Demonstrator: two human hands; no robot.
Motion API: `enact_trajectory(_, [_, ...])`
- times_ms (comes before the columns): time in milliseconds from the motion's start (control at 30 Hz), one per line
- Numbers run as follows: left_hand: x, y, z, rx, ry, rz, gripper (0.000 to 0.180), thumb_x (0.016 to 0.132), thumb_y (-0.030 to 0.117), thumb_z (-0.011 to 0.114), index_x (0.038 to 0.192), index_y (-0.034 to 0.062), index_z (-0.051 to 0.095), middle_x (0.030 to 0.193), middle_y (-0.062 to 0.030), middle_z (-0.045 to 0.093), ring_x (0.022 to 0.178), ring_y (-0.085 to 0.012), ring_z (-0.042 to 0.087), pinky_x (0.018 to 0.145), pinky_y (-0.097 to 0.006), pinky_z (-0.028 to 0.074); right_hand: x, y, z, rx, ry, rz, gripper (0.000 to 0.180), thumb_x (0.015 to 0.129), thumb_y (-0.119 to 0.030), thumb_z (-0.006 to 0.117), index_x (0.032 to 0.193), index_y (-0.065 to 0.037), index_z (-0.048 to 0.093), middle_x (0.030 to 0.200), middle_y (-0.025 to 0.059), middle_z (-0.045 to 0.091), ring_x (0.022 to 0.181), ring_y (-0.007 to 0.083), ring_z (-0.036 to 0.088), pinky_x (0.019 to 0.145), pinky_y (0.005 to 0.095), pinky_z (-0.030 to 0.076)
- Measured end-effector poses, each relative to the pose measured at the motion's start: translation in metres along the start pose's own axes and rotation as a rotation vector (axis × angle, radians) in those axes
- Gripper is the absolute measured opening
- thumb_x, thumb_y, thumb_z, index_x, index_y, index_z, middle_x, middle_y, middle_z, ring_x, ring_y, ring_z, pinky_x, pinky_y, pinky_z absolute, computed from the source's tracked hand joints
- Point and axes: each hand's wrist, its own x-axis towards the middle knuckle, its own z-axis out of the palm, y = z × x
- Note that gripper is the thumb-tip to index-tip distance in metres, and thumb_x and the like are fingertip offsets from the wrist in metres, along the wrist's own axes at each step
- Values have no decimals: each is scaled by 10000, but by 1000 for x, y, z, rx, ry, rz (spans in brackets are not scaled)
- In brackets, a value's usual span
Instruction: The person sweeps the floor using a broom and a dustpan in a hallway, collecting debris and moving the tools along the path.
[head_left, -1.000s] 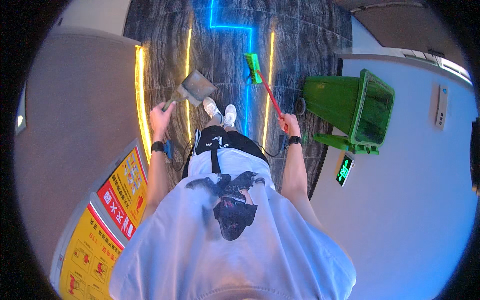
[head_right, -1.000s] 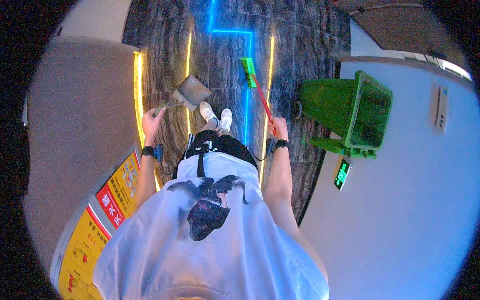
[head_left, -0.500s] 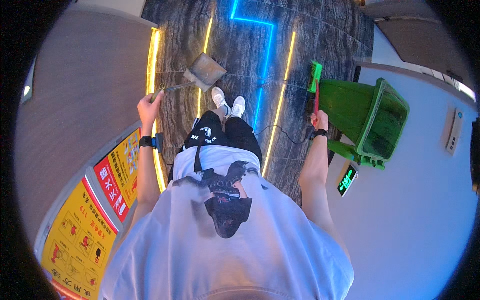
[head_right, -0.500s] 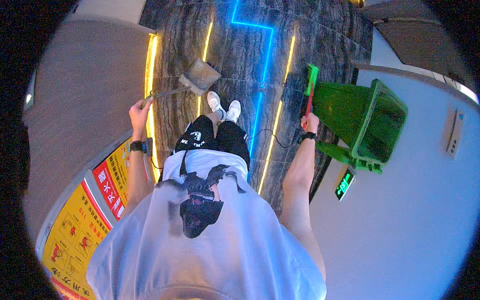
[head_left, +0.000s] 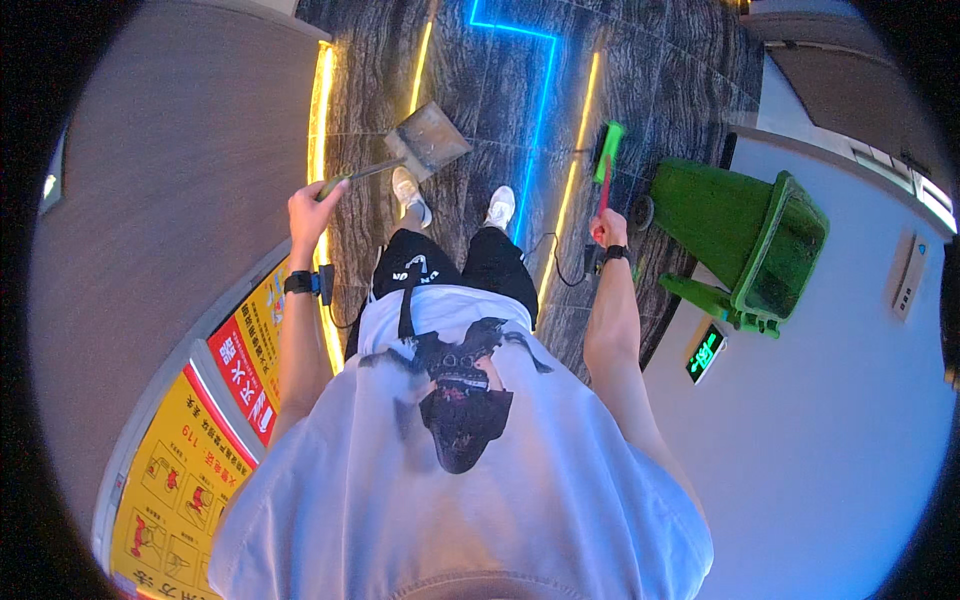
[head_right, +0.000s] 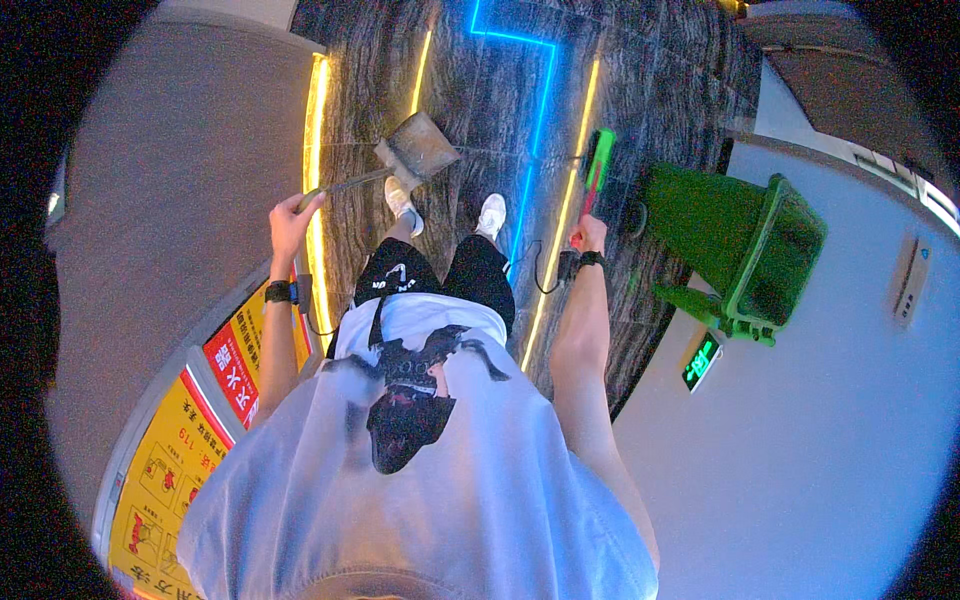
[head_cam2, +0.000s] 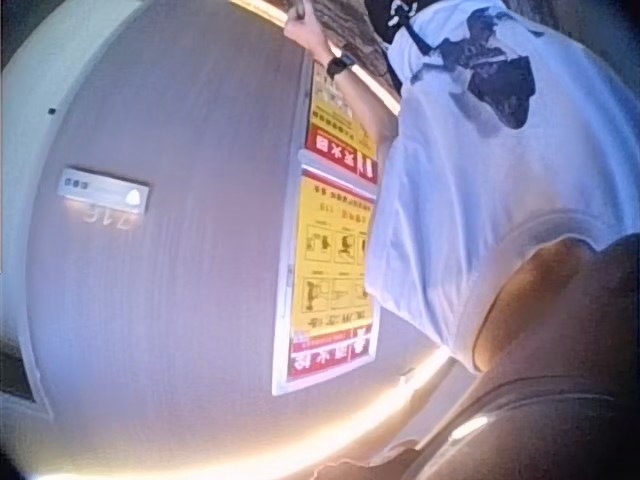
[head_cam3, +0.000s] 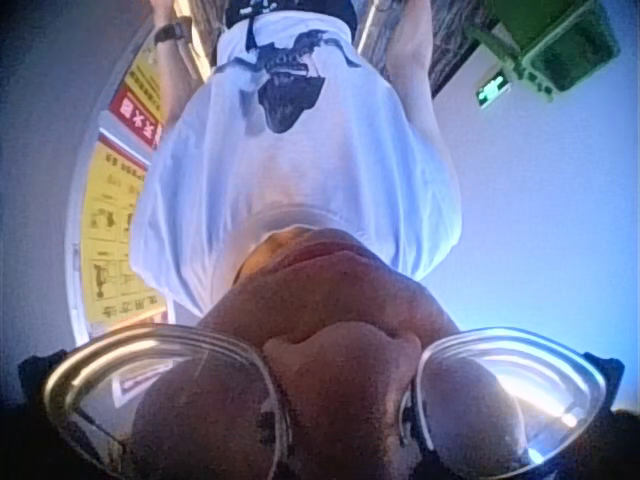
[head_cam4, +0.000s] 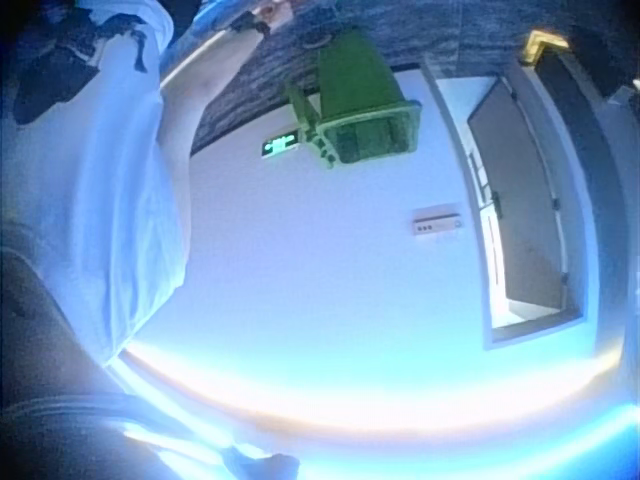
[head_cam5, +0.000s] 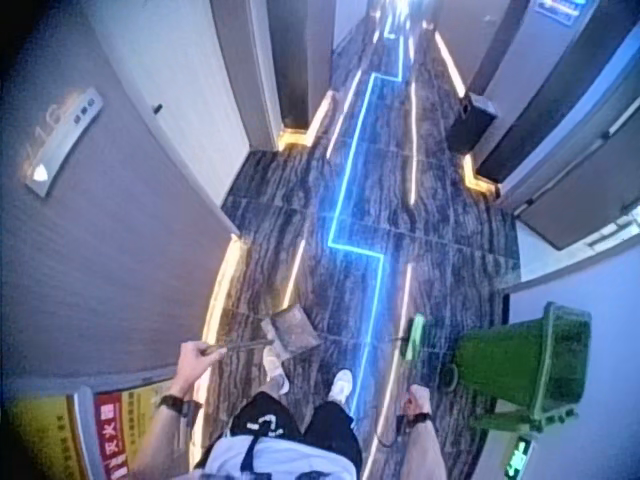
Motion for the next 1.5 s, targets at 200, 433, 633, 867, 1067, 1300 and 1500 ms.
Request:
enact_trajectory(200, [28,-62,-14,-153,-124,49,446,868,463,752,851,18,738,570,-117,546,538,-174,498,565,-368,442,-104,22,141,-670,-480,-320,301,877,-149,626,601,-57,548,553,79,573,484,169,586,420,307,379])
enact_trajectory(433, [70,-90,-40,-72,-204,94,488,866,500,731,811,15,715,611,-186,576,559,-321,540,562,-428,436,-171,36,272,-427,-358,-112,225,839,-150,580,634,-68,537,559,52,528,402,150,447,385,307,293])
enact_trajectory(633, [96,-110,-48,5,-229,143,533,854,560,707,856,28,738,710,-243,648,704,-411,655,645,-477,500,-191,-1,242,197,-424,280,249,970,-156,402,1006,41,550,615,-26,481,425,56,423,372,207,351])
enact_trajectory(867, [106,-135,-74,-30,-165,47,512,872,543,694,831,33,716,701,-217,645,701,-405,650,645,-469,499,-148,-57,215,-85,-253,126,256,946,-122,377,839,-3,576,567,-4,498,397,101,414,363,259,301])
enact_trajectory(1067, [99,-128,-88,50,-102,10,501,863,541,705,844,42,743,637,-192,630,638,-386,638,624,-444,494,-57,-89,209,-25,-180,21,179,853,-144,567,705,-44,568,561,69,533,407,176,482,375,310,364])
enact_trajectory(1300, [87,-161,-93,-49,26,-105,481,855,546,716,870,67,763,663,-190,645,645,-350,663,638,-424,505,-82,-43,268,-347,-307,-225,288,892,-205,552,631,-92,506,551,70,518,388,181,452,373,337,350])
enact_trajectory(1500, [100,-163,-100,-40,49,-134,502,859,554,708,861,54,752,660,-195,636,657,-359,667,643,-432,505,-98,25,304,-929,-549,-442,267,810,-143,634,556,-62,617,503,100,607,443,208,623,383,346,417])
